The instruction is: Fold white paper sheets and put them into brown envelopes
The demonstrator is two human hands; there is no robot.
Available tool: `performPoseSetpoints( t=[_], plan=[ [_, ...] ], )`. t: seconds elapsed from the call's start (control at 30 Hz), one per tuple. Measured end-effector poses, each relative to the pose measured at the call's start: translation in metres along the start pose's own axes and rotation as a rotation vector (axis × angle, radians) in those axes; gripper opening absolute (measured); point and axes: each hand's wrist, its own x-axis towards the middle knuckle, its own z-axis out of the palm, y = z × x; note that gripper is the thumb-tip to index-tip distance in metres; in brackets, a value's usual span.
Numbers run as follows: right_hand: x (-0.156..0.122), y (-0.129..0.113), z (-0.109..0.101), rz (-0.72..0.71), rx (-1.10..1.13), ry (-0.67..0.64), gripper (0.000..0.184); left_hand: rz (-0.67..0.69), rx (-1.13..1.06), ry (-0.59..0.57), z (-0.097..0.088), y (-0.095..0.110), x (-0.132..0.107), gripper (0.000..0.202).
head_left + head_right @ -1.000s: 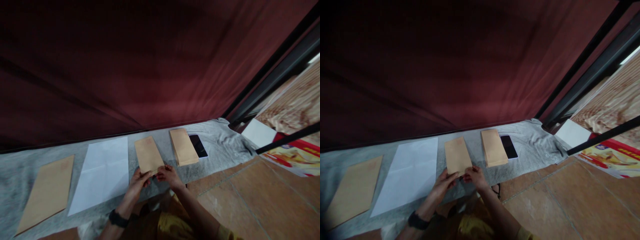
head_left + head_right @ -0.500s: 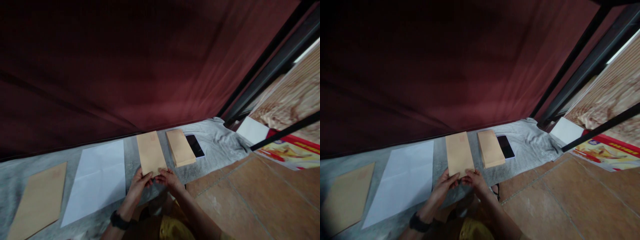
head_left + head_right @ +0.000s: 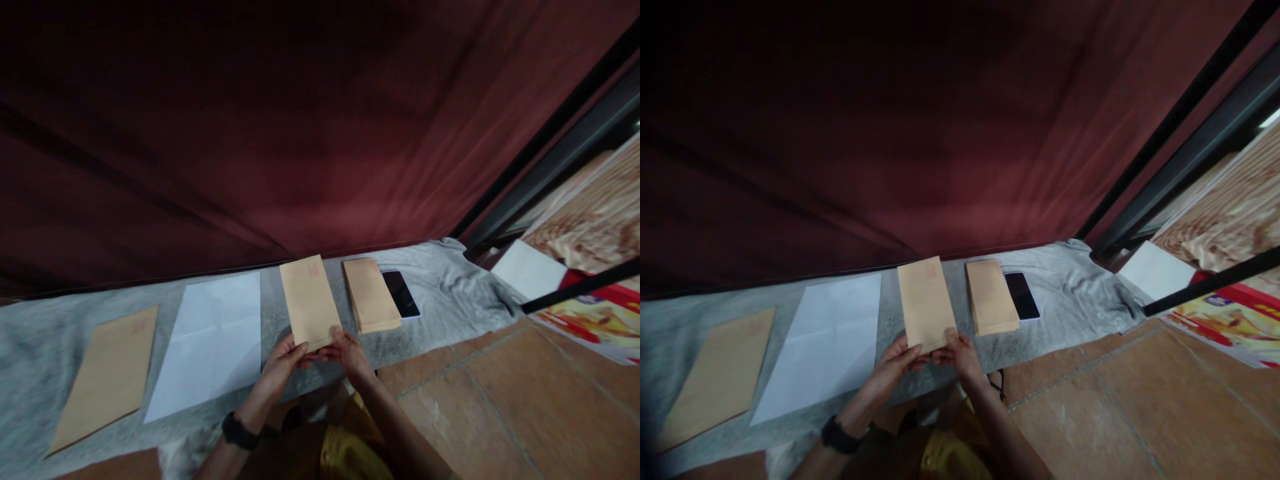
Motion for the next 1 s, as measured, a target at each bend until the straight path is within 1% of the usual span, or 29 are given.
performPoseSetpoints(
  t=[0.1, 0.2, 0.33, 0.4, 0.5, 0.57, 0.63, 0.7, 0.77, 0.83, 0.9, 0.97, 1.0],
  plan=[
    [0.003, -0.002, -0.001, 0.035, 0.004, 0.029, 0.058, -0.011, -0.041, 0.002, 0.000, 0.002, -0.002, 0.060],
    [0.001, -0.006, 0.002, 0.022, 0.040, 0.039, 0.059, -0.025, -0.072, 0.023, 0.004, 0.005, -0.005, 0.060],
    [-0.009, -0.011, 0.007, -0.064, 0.101, -0.054, 0.060, -0.003, -0.070, 0.030, 0.016, 0.008, -0.004, 0.061],
    [-0.013, -0.014, 0.006, -0.094, 0.082, -0.063, 0.057, 0.004, -0.032, 0.016, 0.024, 0.009, -0.003, 0.058],
    [-0.014, -0.018, -0.002, -0.116, 0.039, 0.017, 0.055, 0.002, 0.039, -0.003, 0.031, 0.008, 0.001, 0.051],
    [-0.013, -0.020, -0.009, -0.137, 0.023, 0.065, 0.056, 0.006, 0.064, 0.015, 0.033, 0.008, 0.003, 0.047],
    [-0.012, -0.020, -0.014, -0.162, -0.004, 0.082, 0.056, 0.011, 0.072, 0.032, 0.035, 0.008, 0.005, 0.045],
    [-0.013, -0.020, -0.017, -0.206, -0.044, 0.099, 0.052, 0.010, 0.075, 0.025, 0.038, 0.007, 0.007, 0.046],
    [-0.017, -0.023, -0.018, -0.288, -0.096, 0.124, 0.047, -0.014, 0.067, 0.023, 0.042, 0.008, 0.007, 0.050],
    [-0.023, -0.031, -0.019, -0.408, -0.199, 0.165, 0.042, -0.054, 0.045, 0.052, 0.048, 0.011, 0.005, 0.057],
    [-0.031, -0.045, -0.022, -0.566, -0.385, 0.202, 0.035, -0.078, 0.011, 0.087, 0.054, 0.019, 0.004, 0.064],
    [-0.039, -0.059, -0.025, -0.747, -0.612, 0.196, 0.029, -0.075, -0.046, 0.088, 0.061, 0.030, 0.003, 0.070],
    [-0.042, -0.064, -0.026, -0.814, -0.714, 0.171, 0.034, -0.066, -0.085, 0.078, 0.064, 0.036, 0.003, 0.073]
  ],
)
